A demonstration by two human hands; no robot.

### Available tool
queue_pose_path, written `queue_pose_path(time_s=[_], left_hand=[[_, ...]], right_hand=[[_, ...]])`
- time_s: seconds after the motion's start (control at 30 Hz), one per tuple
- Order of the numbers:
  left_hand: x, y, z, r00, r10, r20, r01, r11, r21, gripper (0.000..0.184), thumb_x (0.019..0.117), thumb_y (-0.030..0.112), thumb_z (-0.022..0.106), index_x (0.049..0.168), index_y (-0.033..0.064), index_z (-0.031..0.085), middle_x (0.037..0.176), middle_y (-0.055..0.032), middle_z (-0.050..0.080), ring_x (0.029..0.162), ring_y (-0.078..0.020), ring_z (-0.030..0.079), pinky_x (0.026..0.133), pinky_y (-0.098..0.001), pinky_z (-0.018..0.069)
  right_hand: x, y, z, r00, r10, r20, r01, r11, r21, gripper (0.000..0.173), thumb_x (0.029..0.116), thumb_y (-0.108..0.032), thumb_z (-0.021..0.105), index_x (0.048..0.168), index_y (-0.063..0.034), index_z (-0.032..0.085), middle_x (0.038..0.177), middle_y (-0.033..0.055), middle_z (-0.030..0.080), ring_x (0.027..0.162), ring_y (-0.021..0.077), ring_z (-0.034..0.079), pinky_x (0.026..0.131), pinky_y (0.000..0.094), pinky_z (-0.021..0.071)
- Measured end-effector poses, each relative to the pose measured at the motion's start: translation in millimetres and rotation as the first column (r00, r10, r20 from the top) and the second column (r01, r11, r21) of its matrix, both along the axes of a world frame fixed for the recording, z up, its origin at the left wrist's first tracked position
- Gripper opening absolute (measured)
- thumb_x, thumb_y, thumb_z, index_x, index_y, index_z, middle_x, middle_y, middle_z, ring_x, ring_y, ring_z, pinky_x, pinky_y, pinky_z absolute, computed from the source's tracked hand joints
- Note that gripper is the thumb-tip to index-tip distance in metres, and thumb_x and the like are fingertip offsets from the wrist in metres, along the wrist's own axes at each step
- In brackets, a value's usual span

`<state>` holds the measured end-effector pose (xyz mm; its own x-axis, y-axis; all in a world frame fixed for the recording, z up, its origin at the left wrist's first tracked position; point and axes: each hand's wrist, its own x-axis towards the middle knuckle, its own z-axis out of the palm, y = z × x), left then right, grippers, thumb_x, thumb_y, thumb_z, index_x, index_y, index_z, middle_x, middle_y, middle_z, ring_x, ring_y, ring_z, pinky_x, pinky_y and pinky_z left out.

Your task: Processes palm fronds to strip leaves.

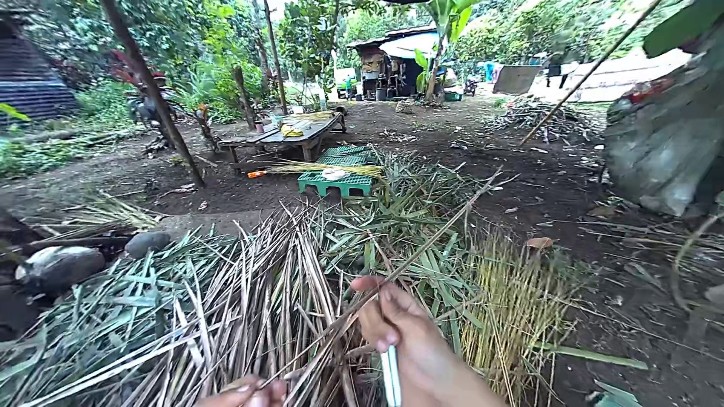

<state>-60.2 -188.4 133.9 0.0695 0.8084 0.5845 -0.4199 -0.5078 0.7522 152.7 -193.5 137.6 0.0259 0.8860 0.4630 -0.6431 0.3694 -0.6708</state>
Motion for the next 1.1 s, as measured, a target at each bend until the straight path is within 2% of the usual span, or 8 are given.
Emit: queue_pose_path(time_s=[0.07,0.17,0.27,0.47,0.67,0.83,0.9,1.1], left_hand=[[7.3,-1.4,-2.6,1.000,0.005,-0.025,-0.004,0.999,0.035,0.021,0.0963,0.011,0.069,0.109,0.0269,0.075,0.104,0.0080,0.076,0.089,-0.0052,0.073,0.081,-0.0228,0.0613],[24.3,-4.8,-6.2,1.000,0.015,-0.018,-0.013,0.997,0.074,0.020,0.0943,0.010,0.072,0.106,0.0257,0.076,0.106,0.0075,0.076,0.092,-0.0062,0.073,0.082,-0.0237,0.0618],[36.6,-11.9,-3.9,1.000,0.001,0.010,-0.002,0.999,0.041,0.018,0.0923,0.009,0.073,0.102,0.0246,0.077,0.105,0.0097,0.074,0.093,-0.0018,0.070,0.081,-0.0193,0.0594],[35.3,-20.2,-2.9,0.988,-0.110,0.108,0.113,0.993,-0.017,0.010,0.0940,0.012,0.072,0.101,0.0187,0.075,0.102,0.0044,0.075,0.086,-0.0050,0.073,0.079,-0.0223,0.0623],[38.8,-26.7,-0.8,0.980,-0.121,0.159,0.136,0.987,-0.083,0.008,0.0934,0.010,0.072,0.099,0.0153,0.075,0.096,0.0030,0.076,0.082,-0.0059,0.074,0.076,-0.0230,0.0632],[44.6,-26.1,1.1,0.971,-0.127,0.202,0.145,0.987,-0.075,0.008,0.0934,0.009,0.072,0.099,0.0140,0.075,0.096,0.0018,0.076,0.082,-0.0059,0.073,0.076,-0.0227,0.0627],[43.0,-27.5,1.5,0.965,-0.147,0.217,0.170,0.981,-0.094,0.008,0.0934,0.008,0.071,0.099,0.0134,0.075,0.095,0.0013,0.076,0.082,-0.0064,0.074,0.077,-0.0231,0.0631],[43.8,-26.4,1.6,0.966,-0.144,0.215,0.179,0.971,-0.156,0.006,0.0925,0.007,0.072,0.095,0.0122,0.075,0.091,-0.0003,0.076,0.078,-0.0068,0.074,0.075,-0.0228,0.0629]], right_hand=[[2.1,-5.4,-0.4,0.986,0.133,0.104,-0.131,0.991,-0.025,0.033,0.1074,-0.024,0.048,0.135,-0.0096,0.058,0.065,-0.0164,0.053,0.059,-0.0057,0.050,0.060,0.0145,0.0448],[-1.3,-13.8,-3.9,0.862,0.436,0.258,-0.434,0.898,-0.070,0.041,0.1066,-0.022,0.047,0.147,-0.0139,0.048,0.074,-0.0138,0.056,0.062,-0.0035,0.052,0.061,0.0160,0.0462],[-6.4,-17.2,-6.3,0.795,0.555,0.243,-0.552,0.829,-0.089,0.044,0.1079,-0.019,0.044,0.152,-0.0161,0.044,0.082,-0.0110,0.060,0.058,-0.0034,0.052,0.054,0.0143,0.0481],[-2.9,-20.9,-2.7,0.919,0.358,0.164,-0.365,0.931,0.010,0.045,0.1088,-0.028,0.046,0.150,-0.0101,0.050,0.061,-0.0167,0.050,0.050,-0.0093,0.043,0.047,0.0100,0.0375],[6.0,-17.5,-2.0,0.951,0.245,0.186,-0.264,0.961,0.083,0.048,0.1086,-0.029,0.047,0.151,-0.0069,0.045,0.062,-0.0165,0.048,0.052,-0.0101,0.044,0.049,0.0086,0.0387],[0.0,-21.5,-1.4,0.901,0.321,0.293,-0.350,0.935,0.054,0.049,0.1097,-0.029,0.044,0.154,-0.0091,0.042,0.062,-0.0161,0.044,0.051,-0.0099,0.039,0.047,0.0089,0.0346],[3.1,-19.0,-2.5,0.919,0.270,0.288,-0.302,0.950,0.073,0.048,0.1093,-0.029,0.045,0.152,-0.0087,0.046,0.062,-0.0163,0.045,0.050,-0.0099,0.040,0.047,0.0090,0.0352],[20.9,-7.2,-0.3,0.950,0.113,0.292,-0.159,0.978,0.139,0.054,0.1080,-0.027,0.049,0.156,-0.0047,0.037,0.062,-0.0171,0.047,0.052,-0.0099,0.044,0.048,0.0084,0.0384]])
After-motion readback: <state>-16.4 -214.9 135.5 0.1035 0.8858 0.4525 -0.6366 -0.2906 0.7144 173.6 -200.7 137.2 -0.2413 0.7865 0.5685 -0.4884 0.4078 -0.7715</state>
